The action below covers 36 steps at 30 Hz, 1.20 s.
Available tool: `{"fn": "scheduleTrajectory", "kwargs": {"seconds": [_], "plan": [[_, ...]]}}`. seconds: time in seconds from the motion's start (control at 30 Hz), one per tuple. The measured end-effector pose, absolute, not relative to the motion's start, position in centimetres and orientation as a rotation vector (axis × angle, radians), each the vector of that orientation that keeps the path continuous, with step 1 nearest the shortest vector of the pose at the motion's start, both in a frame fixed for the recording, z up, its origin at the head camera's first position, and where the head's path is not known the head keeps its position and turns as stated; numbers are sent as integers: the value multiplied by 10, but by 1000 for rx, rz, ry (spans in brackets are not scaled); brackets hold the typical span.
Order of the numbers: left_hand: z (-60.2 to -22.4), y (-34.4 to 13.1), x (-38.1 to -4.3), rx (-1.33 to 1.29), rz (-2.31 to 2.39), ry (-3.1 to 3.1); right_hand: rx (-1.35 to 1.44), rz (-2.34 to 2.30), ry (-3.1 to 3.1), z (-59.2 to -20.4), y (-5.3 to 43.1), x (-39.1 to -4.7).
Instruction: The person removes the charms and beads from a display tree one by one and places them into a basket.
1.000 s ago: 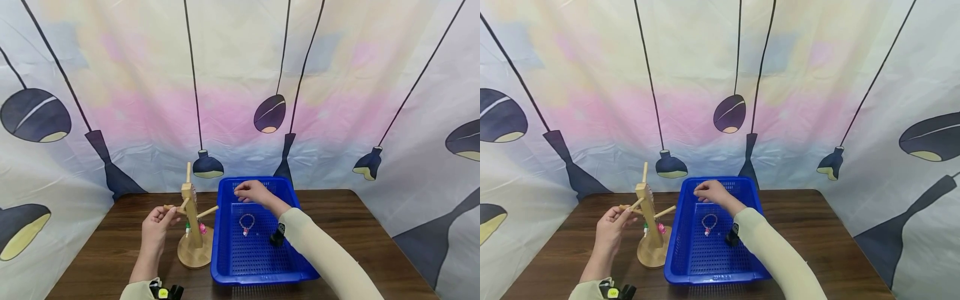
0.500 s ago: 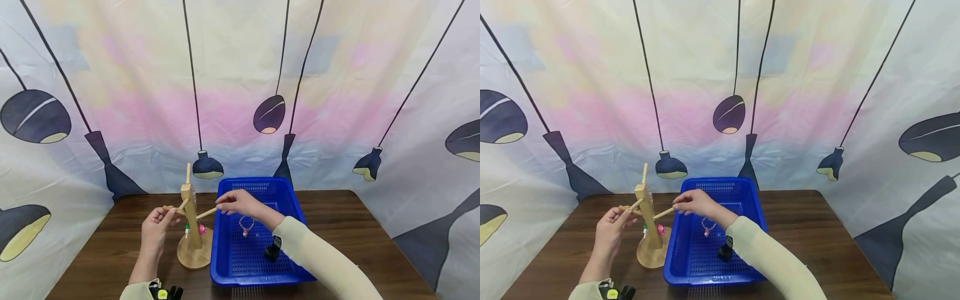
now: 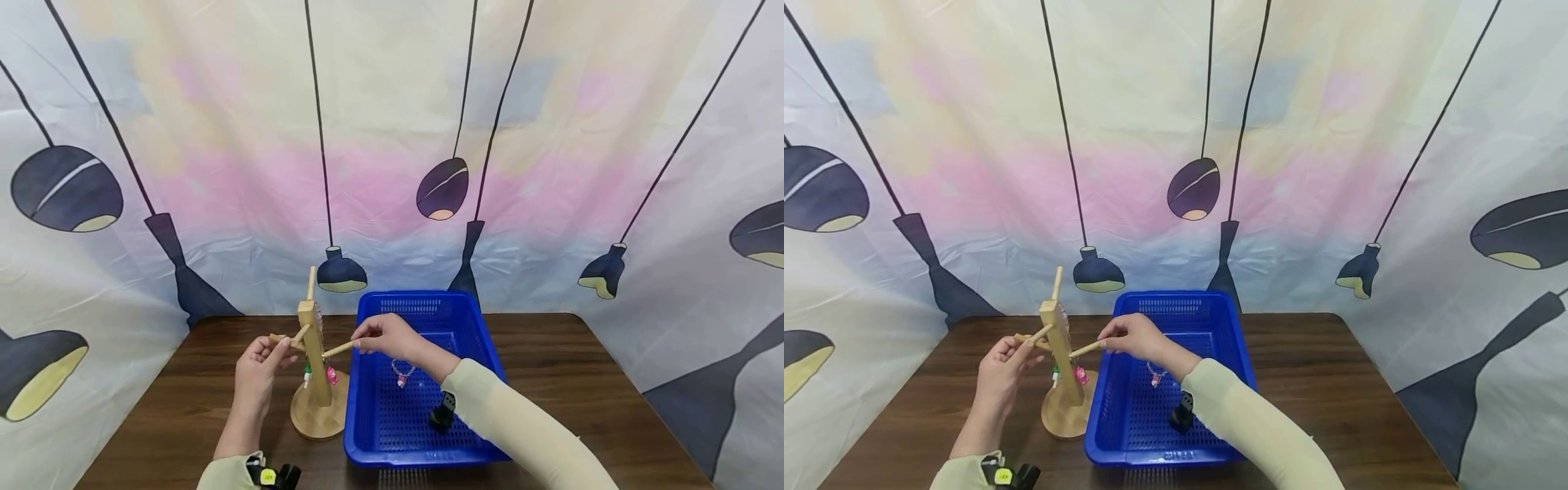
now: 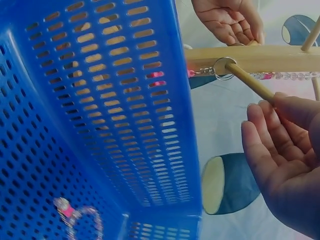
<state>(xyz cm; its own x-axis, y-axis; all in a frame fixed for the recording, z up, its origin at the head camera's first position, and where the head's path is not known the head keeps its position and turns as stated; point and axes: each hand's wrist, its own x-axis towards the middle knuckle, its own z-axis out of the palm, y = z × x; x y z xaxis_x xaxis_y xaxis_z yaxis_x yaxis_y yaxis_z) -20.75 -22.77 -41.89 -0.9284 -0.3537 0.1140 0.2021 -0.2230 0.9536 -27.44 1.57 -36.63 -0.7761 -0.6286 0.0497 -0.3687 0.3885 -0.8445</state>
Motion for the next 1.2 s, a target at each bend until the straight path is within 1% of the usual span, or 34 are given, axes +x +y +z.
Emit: {"fn": "scheduleTrajectory", "kwargs": {"seconds": [0.27, 0.53, 0.73, 1.0, 1.2], "plan": [[-421, -226, -211, 43, -2264, -1600, -1019, -1210, 2424, -363, 18, -274], [-419, -223, -218, 97, -2256, -1646, -1033, -1221, 2401, -362, 21, -269], [-420, -223, -222, 106, -2259, -1669, -1107, -1193, 2380, -366, 18, -265], [-422, -223, -226, 31, -2343, -1599, -1200, -1130, 2340, -364, 13, -259], [-424, -224, -229, -1, -2331, -1631, -1195, -1134, 2288, -362, 5, -254]]}}
